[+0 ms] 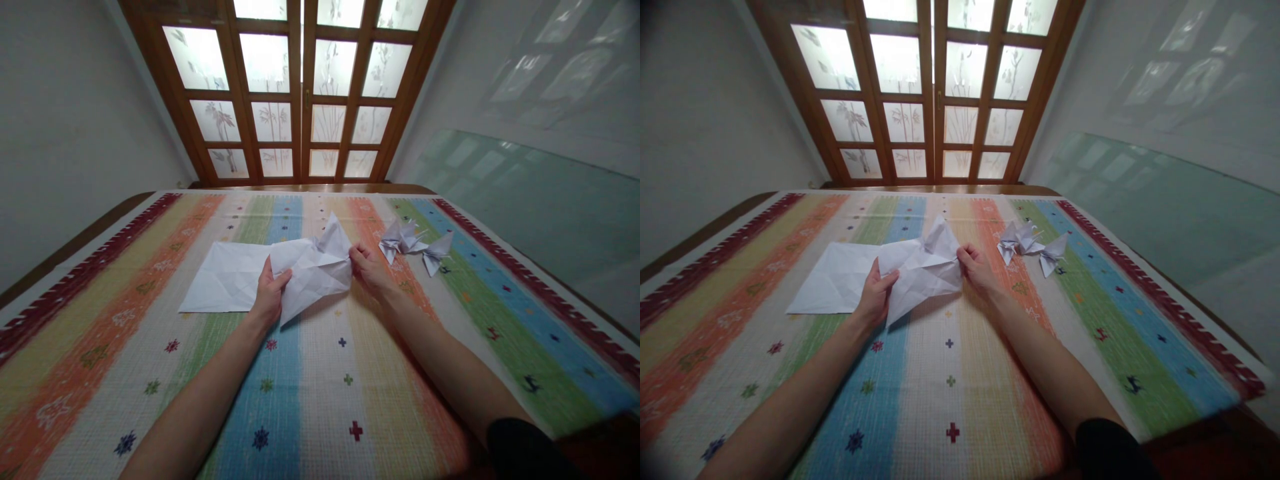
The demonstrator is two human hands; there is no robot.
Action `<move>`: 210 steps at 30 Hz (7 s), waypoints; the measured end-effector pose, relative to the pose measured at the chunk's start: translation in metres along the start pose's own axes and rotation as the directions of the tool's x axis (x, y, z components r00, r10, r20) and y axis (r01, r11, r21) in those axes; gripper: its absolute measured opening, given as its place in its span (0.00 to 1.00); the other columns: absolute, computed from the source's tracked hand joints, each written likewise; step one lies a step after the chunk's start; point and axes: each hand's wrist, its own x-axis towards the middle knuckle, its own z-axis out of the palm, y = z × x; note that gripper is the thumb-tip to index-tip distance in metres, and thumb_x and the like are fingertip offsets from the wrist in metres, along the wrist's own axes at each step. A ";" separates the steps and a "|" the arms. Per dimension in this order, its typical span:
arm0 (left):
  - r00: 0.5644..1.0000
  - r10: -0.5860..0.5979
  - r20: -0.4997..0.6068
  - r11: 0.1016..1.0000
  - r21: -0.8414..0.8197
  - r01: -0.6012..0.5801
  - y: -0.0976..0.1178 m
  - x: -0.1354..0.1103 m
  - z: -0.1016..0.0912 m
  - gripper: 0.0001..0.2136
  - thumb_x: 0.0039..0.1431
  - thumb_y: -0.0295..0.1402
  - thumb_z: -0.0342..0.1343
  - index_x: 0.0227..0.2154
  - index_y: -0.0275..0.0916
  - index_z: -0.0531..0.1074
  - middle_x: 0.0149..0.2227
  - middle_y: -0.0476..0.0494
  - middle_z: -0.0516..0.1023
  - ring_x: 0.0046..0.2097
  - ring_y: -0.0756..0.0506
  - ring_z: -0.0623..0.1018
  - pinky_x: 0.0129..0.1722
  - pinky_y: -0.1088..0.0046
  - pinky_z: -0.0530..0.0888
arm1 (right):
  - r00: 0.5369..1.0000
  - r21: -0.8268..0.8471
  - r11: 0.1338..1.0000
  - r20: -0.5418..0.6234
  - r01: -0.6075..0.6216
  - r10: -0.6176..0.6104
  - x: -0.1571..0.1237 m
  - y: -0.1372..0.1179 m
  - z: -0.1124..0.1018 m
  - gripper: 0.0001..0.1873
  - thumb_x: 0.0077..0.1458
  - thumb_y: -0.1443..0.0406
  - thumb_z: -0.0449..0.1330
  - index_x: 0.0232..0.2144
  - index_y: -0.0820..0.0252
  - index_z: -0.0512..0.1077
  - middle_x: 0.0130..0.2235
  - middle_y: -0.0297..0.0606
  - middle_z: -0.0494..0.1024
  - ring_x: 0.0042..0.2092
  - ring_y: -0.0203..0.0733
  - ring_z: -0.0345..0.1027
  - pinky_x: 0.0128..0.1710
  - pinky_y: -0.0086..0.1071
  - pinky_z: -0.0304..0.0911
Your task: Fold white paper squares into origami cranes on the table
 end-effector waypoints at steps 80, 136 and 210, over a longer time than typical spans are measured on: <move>0.962 -0.195 0.190 -0.490 0.831 -0.264 0.029 0.001 -0.066 0.28 0.66 0.48 0.41 0.65 0.45 0.56 0.69 0.38 0.52 0.68 0.28 0.52 0.61 0.38 0.53 | 0.950 -0.900 -0.350 -0.175 -0.260 -0.257 0.028 -0.026 -0.079 0.19 0.62 0.72 0.44 0.46 0.69 0.73 0.45 0.60 0.76 0.44 0.56 0.72 0.38 0.40 0.64; 0.934 0.352 0.056 0.610 0.743 -0.275 -0.020 -0.019 0.002 0.10 0.55 0.30 0.55 0.41 0.40 0.69 0.40 0.46 0.74 0.32 0.51 0.73 0.33 0.74 0.72 | 0.996 -0.285 0.958 0.091 0.025 0.002 -0.036 0.042 0.051 0.07 0.43 0.65 0.61 0.29 0.58 0.69 0.21 0.29 0.71 0.22 0.34 0.65 0.22 0.28 0.61; 0.992 0.052 0.118 0.904 0.416 -0.097 -0.028 -0.022 0.003 0.33 0.45 0.28 0.63 0.57 0.43 0.61 0.42 0.48 0.72 0.24 0.58 0.73 0.25 0.81 0.69 | 0.976 -0.090 0.987 -0.161 0.130 -0.143 -0.036 0.047 0.043 0.13 0.37 0.64 0.69 0.26 0.58 0.68 0.27 0.31 0.76 0.30 0.37 0.70 0.33 0.32 0.66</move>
